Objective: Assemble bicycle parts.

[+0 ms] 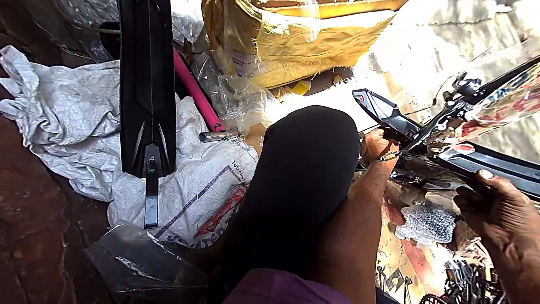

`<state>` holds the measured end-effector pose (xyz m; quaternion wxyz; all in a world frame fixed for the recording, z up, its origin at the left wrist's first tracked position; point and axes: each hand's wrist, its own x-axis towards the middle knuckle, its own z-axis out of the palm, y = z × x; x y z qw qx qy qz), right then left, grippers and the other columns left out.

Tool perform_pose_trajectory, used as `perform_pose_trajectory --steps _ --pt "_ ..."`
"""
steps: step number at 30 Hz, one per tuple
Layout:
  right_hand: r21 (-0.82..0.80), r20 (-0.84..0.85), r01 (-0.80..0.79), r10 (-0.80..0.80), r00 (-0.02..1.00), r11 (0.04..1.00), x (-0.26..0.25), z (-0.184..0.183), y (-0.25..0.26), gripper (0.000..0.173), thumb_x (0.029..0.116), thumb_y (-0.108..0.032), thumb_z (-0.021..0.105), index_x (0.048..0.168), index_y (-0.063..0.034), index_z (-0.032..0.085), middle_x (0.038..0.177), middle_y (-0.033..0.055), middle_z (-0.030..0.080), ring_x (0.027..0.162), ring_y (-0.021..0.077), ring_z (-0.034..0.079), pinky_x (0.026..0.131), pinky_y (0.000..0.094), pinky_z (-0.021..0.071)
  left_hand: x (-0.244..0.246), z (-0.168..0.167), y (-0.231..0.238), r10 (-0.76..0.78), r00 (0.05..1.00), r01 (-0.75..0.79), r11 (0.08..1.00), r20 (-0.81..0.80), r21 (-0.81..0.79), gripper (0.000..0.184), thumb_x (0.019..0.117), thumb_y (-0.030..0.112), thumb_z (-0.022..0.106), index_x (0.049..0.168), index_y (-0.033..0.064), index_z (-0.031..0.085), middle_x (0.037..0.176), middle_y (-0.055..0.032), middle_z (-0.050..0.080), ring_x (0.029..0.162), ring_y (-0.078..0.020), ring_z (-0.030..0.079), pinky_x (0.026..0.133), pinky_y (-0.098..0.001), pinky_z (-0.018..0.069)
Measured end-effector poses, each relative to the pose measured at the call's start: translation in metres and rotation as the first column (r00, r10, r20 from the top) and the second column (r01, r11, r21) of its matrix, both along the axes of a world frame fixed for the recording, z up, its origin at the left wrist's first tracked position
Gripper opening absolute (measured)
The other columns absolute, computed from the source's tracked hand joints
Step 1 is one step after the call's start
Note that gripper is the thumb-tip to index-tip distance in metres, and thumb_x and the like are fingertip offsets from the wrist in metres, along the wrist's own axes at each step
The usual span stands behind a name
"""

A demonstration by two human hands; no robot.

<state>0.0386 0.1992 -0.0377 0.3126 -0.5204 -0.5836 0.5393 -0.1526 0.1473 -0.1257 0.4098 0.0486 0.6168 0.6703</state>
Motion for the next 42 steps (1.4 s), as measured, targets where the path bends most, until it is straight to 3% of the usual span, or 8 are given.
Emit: perform_pose_trajectory --steps 5,9,17,24,31,36,40,42 --pt "-0.008 -0.023 0.013 -0.013 1.0 1.0 0.001 -0.003 -0.003 0.011 0.0993 -0.025 0.059 0.093 -0.023 0.067 0.075 -0.0087 0.066 0.051 -0.0029 0.049 0.045 0.0124 0.0398 0.005 0.0 -0.006 0.026 0.999 -0.023 0.995 -0.024 0.093 0.012 0.0973 0.013 0.068 0.1 0.0036 0.075 0.102 -0.0133 0.072 0.101 -0.0259 0.065 0.091 -0.0479 0.0498" --pt "-0.028 -0.07 0.037 -0.039 0.997 0.999 0.006 -0.009 -0.005 0.01 0.0997 -0.024 0.059 0.098 -0.0201 0.067 0.08 -0.0057 0.068 0.05 -0.0014 0.05 0.044 0.0131 0.0402 0.01 0.001 -0.006 -0.025 0.992 0.032 0.998 -0.12 0.052 0.016 0.1001 0.019 0.063 0.099 0.0075 0.075 0.102 -0.0138 0.072 0.101 -0.0309 0.067 0.089 -0.0545 0.0524" --pt "-0.04 -0.094 0.06 -0.063 0.994 0.997 0.0 -0.004 -0.007 0.009 0.0986 -0.026 0.063 0.096 -0.0189 0.07 0.081 -0.0052 0.069 0.05 -0.001 0.049 0.044 0.0144 0.0392 0.003 0.008 -0.012 -0.027 0.991 0.036 0.997 -0.132 0.066 0.013 0.0975 0.012 0.065 0.1 0.0011 0.072 0.101 -0.0146 0.07 0.097 -0.0249 0.063 0.087 -0.0458 0.0497" --pt "-0.074 -0.14 0.109 -0.119 0.983 0.991 -0.005 -0.002 -0.011 0.008 0.0938 -0.022 0.071 0.101 -0.0179 0.069 0.088 -0.0043 0.07 0.051 -0.0006 0.046 0.045 0.0155 0.0374 0.004 0.02 -0.004 -0.148 0.985 0.143 0.988 -0.087 -0.062 0.017 0.0992 0.012 0.063 0.107 -0.0033 0.066 0.114 -0.0231 0.063 0.107 -0.0328 0.059 0.093 -0.0511 0.0475" --pt "-0.12 -0.188 0.142 -0.163 0.969 0.983 -0.001 -0.005 -0.004 0.013 0.0924 -0.022 0.073 0.102 -0.0139 0.07 0.081 -0.0014 0.067 0.052 0.0024 0.048 0.046 0.0181 0.0399 0.013 0.026 -0.013 -0.231 0.973 0.231 0.973 0.019 -0.013 0.045 0.111 0.03 0.044 0.142 -0.0016 0.055 0.144 -0.0227 0.055 0.134 -0.0339 0.051 0.111 -0.0541 0.0381" --pt "-0.137 -0.257 0.045 -0.079 0.963 0.99 0.016 -0.027 -0.001 0.02 0.0925 -0.026 0.075 0.107 -0.0142 0.067 0.07 -0.0022 0.061 0.049 0.0023 0.045 0.045 0.0185 0.0392 0.011 -0.014 0.002 -0.15 0.988 0.154 0.962 -0.035 0.226 0.044 0.1048 0.039 0.053 0.121 0.0005 0.066 0.12 -0.0186 0.066 0.109 -0.029 0.062 0.088 -0.0517 0.0525" --pt "-0.114 -0.223 -0.039 0.013 0.975 0.993 0.026 -0.034 -0.004 0.051 0.0874 -0.02 0.081 0.132 -0.0141 0.057 0.082 0.0008 0.063 0.053 0.0035 0.045 0.046 0.02 0.0375 0.016 0.017 0.0 -0.188 0.977 0.193 0.98 -0.1 0.041 0.048 0.1102 0.04 0.042 0.132 0.0003 0.058 0.122 -0.0196 0.063 0.108 -0.0291 0.061 0.089 -0.0514 0.0522" --pt "-0.142 -0.305 0.018 -0.061 0.95 0.99 0.034 -0.029 -0.007 0.038 0.0915 -0.017 0.076 0.127 -0.0124 0.062 0.079 0.0003 0.063 0.05 0.002 0.041 0.044 0.0182 0.0335 0.018 0.008 0.01 -0.13 0.983 0.128 0.991 -0.132 -0.024 0.049 0.1091 0.04 0.044 0.133 0.0002 0.057 0.122 -0.0215 0.063 0.108 -0.0321 0.064 0.089 -0.0546 0.0541"
